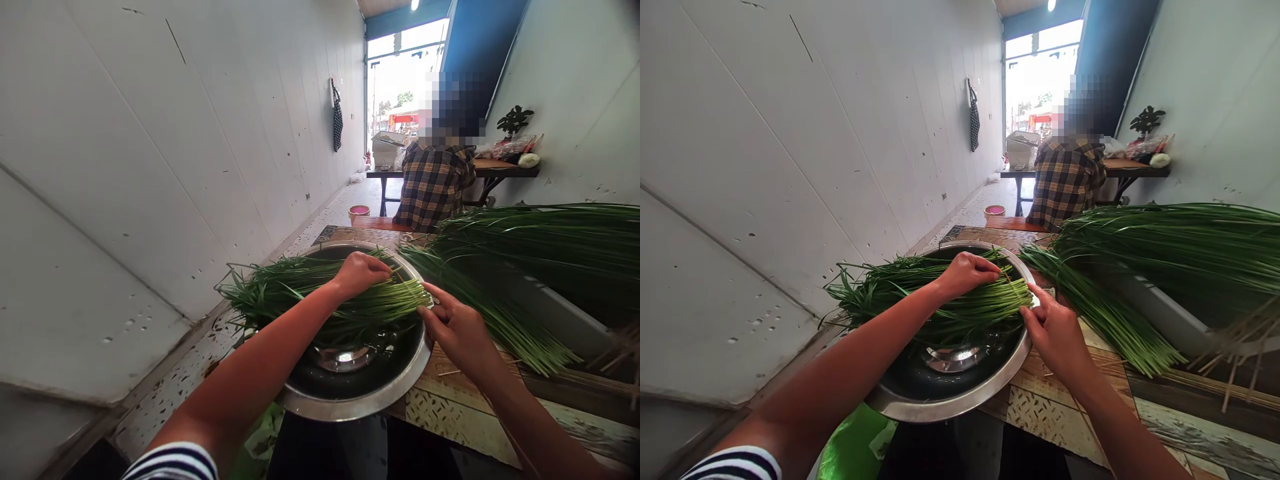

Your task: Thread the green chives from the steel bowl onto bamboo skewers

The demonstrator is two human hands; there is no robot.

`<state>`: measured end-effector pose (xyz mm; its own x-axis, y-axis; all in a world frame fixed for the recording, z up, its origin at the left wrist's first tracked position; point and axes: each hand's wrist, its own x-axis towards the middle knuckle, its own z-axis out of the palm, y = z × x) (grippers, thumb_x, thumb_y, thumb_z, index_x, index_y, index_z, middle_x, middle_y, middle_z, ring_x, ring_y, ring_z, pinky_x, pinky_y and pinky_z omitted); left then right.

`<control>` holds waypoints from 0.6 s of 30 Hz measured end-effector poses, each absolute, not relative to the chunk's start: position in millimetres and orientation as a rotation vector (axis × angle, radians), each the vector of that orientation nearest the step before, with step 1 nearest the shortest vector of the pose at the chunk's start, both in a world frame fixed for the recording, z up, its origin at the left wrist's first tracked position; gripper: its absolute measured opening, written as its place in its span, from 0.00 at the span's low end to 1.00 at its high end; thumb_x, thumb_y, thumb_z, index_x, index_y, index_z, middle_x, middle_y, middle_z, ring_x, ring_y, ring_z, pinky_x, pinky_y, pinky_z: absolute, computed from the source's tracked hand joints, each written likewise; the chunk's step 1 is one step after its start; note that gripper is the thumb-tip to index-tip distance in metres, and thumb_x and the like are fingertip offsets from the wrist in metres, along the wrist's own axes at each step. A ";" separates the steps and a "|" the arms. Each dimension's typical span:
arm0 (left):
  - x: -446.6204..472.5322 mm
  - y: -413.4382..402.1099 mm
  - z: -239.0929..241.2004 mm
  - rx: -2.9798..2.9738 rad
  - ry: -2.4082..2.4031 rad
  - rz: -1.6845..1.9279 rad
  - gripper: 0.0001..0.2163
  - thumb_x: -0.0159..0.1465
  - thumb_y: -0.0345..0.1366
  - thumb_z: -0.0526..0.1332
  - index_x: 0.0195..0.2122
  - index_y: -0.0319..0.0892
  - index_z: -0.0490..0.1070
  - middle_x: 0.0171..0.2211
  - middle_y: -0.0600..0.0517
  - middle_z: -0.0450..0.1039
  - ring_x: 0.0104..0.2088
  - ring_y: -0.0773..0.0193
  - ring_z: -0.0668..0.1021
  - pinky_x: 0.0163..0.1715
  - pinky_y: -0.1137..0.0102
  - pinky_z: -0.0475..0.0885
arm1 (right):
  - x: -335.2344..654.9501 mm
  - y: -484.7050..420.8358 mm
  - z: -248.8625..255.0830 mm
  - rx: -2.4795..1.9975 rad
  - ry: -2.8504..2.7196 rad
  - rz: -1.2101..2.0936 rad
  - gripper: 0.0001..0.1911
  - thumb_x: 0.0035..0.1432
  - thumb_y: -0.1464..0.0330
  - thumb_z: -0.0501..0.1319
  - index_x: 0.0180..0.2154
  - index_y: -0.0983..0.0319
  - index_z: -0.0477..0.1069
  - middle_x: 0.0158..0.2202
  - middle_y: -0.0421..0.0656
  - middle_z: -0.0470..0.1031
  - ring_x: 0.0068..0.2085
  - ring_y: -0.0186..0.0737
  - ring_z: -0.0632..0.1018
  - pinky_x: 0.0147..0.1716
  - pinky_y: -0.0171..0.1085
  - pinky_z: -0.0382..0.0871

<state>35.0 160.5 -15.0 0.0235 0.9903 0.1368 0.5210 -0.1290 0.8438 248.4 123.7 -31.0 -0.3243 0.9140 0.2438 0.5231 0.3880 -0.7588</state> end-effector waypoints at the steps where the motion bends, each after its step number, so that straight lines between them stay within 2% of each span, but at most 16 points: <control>1: 35.3 160.4 -14.6 1.711 1.546 1.014 0.10 0.52 0.35 0.65 0.34 0.38 0.80 0.30 0.51 0.80 0.32 0.65 0.78 0.34 0.74 0.73 | 248.5 123.6 -30.8 -1.232 -1.984 0.745 0.31 0.56 0.60 0.54 0.57 0.73 0.65 0.15 0.34 0.64 0.20 0.35 0.66 0.24 0.34 0.61; 18: 43.0 155.4 -7.8 1.804 1.626 1.062 0.07 0.53 0.31 0.64 0.32 0.40 0.81 0.30 0.52 0.80 0.32 0.65 0.79 0.38 0.73 0.73 | 248.9 124.7 -30.8 -1.240 -2.005 0.730 0.32 0.56 0.59 0.53 0.57 0.72 0.65 0.15 0.35 0.66 0.20 0.36 0.67 0.25 0.35 0.62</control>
